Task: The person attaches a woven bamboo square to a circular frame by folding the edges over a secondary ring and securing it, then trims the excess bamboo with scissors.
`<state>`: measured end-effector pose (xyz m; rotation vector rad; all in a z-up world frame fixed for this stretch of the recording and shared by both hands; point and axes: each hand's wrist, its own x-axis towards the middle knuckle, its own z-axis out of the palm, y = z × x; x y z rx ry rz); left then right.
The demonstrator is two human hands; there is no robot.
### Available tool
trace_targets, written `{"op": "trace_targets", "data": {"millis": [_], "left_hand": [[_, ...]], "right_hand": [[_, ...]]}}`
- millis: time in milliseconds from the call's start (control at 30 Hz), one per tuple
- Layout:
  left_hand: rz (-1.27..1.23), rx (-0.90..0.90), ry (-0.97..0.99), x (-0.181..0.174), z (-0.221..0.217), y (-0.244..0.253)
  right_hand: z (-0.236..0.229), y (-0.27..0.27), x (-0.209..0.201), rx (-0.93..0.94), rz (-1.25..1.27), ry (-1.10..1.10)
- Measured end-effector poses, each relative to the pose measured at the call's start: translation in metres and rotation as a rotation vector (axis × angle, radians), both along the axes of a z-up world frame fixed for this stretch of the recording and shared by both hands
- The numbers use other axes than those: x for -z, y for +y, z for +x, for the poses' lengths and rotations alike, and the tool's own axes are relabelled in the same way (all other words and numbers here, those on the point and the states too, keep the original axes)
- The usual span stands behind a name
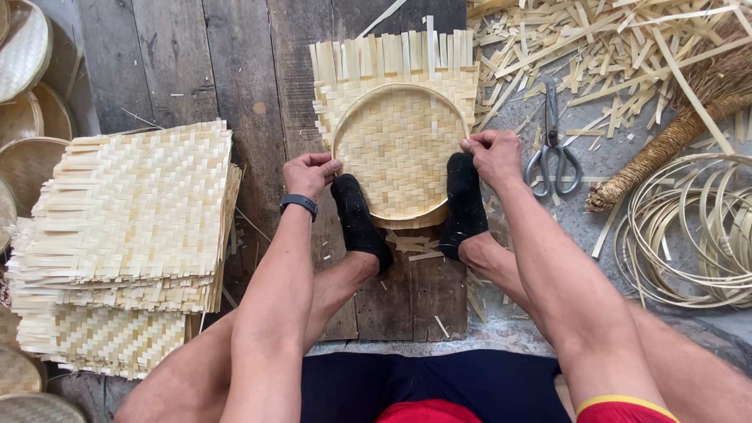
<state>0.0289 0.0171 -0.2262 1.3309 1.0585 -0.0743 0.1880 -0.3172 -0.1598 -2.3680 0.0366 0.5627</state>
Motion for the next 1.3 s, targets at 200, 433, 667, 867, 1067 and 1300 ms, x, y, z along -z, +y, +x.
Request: {"op": "trace_targets", "data": {"millis": [200,433,667,867,1067,1300], "left_hand": [[0.679,0.427,0.177,-0.054,0.045,-0.007],[1.142,0.768,-0.475,-0.013,0.137,-0.036],[0.93,0.654,-0.258,-0.018,0.147,-0.043],[0.884,0.633,-0.279,-0.023,0.145,-0.045],[0.929,0.642,-0.264,-0.018,0.151,-0.044],[0.841,0.629,-0.225,-0.022,0.144,-0.046]], "right_hand": [[-0.056,0.068,-0.04,-0.902,-0.101,-0.523],[-0.119,0.087,0.009,-1.132,-0.355,-0.644],[-0.118,0.082,0.021,-1.077,-0.372,-0.894],[-0.117,0.081,0.02,-1.063,-0.289,-0.874],[-0.113,0.079,0.021,-1.073,-0.337,-0.921],[-0.088,0.064,0.001,-1.237,-0.194,-0.632]]}}
